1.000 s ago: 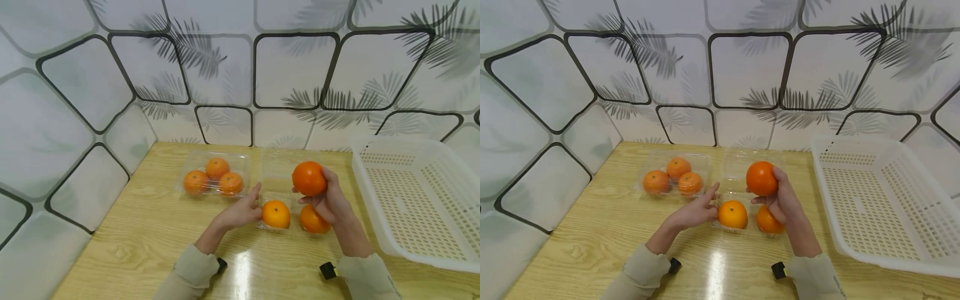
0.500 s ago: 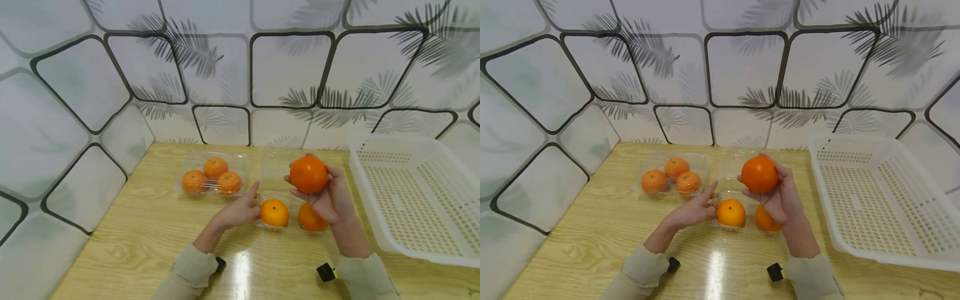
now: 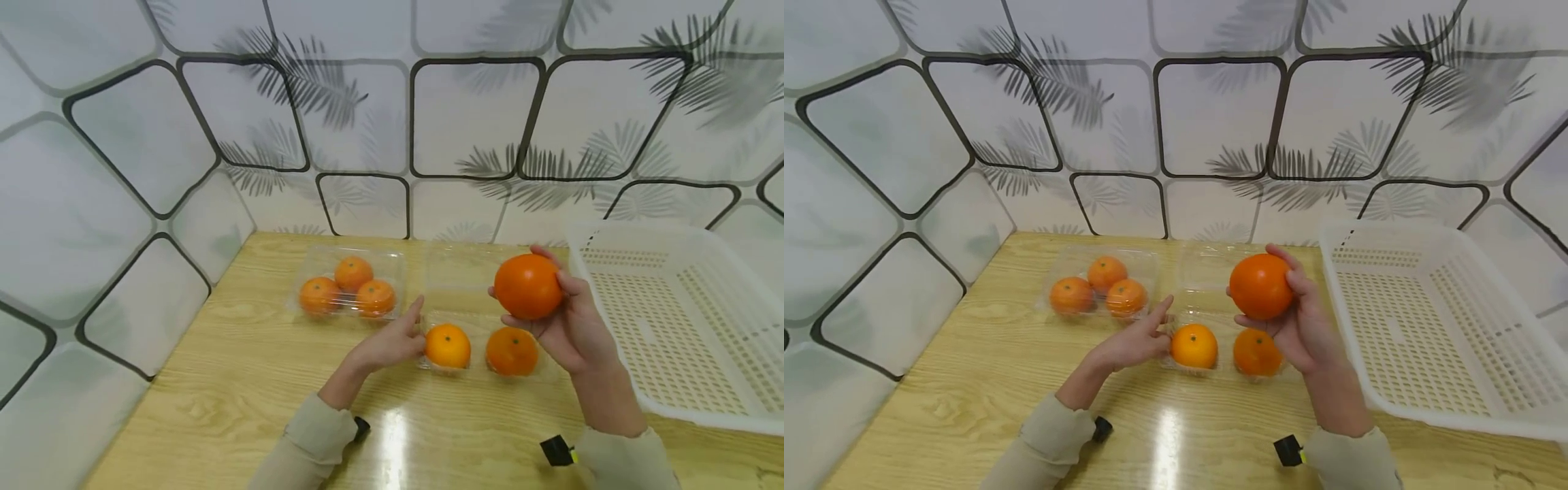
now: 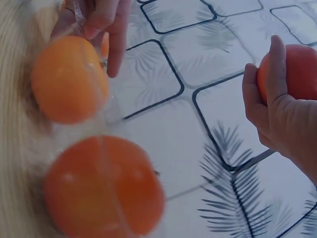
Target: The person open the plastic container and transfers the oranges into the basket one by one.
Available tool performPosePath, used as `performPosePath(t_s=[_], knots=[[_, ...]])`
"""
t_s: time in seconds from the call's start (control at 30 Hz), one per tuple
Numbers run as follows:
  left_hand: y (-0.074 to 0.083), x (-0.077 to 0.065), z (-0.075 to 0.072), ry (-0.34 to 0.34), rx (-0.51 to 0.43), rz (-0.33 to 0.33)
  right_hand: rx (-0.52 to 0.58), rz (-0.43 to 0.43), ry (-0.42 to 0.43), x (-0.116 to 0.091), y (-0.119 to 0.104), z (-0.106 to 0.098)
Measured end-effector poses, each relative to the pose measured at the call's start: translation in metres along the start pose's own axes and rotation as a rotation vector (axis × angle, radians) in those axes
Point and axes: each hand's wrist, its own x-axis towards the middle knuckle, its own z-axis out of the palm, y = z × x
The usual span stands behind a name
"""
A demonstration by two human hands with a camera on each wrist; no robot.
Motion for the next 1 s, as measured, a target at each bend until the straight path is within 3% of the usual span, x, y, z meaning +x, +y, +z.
performPosePath(t_s=[0.3, 0.5, 0.63, 0.73, 0.83, 0.93, 1.0], knots=[[0.000, -0.002, -0.003, 0.007, 0.011, -0.019, -0.457, -0.030, 0.071, -0.012, -0.046, 0.031], [0.001, -0.002, -0.005, 0.010, 0.019, -0.017, -0.652, -0.087, 0.086, -0.008, -0.083, 0.025], [0.000, -0.001, -0.004, 0.000, 0.018, -0.017, -0.806, -0.120, 0.215, -0.006, -0.103, 0.017], [-0.001, 0.001, -0.003, -0.009, 0.006, -0.015, -1.042, -0.079, 0.392, -0.007, -0.115, 0.012], [-0.001, 0.001, -0.002, -0.013, -0.005, -0.013, -1.351, 0.028, 0.532, -0.007, -0.127, 0.006], [0.001, 0.001, -0.001, -0.015, -0.004, -0.009, -1.551, 0.103, 0.573, -0.007, -0.138, -0.007], [0.002, 0.000, 0.000, -0.015, 0.004, -0.004, -1.620, 0.126, 0.595, -0.006, -0.143, -0.017]])
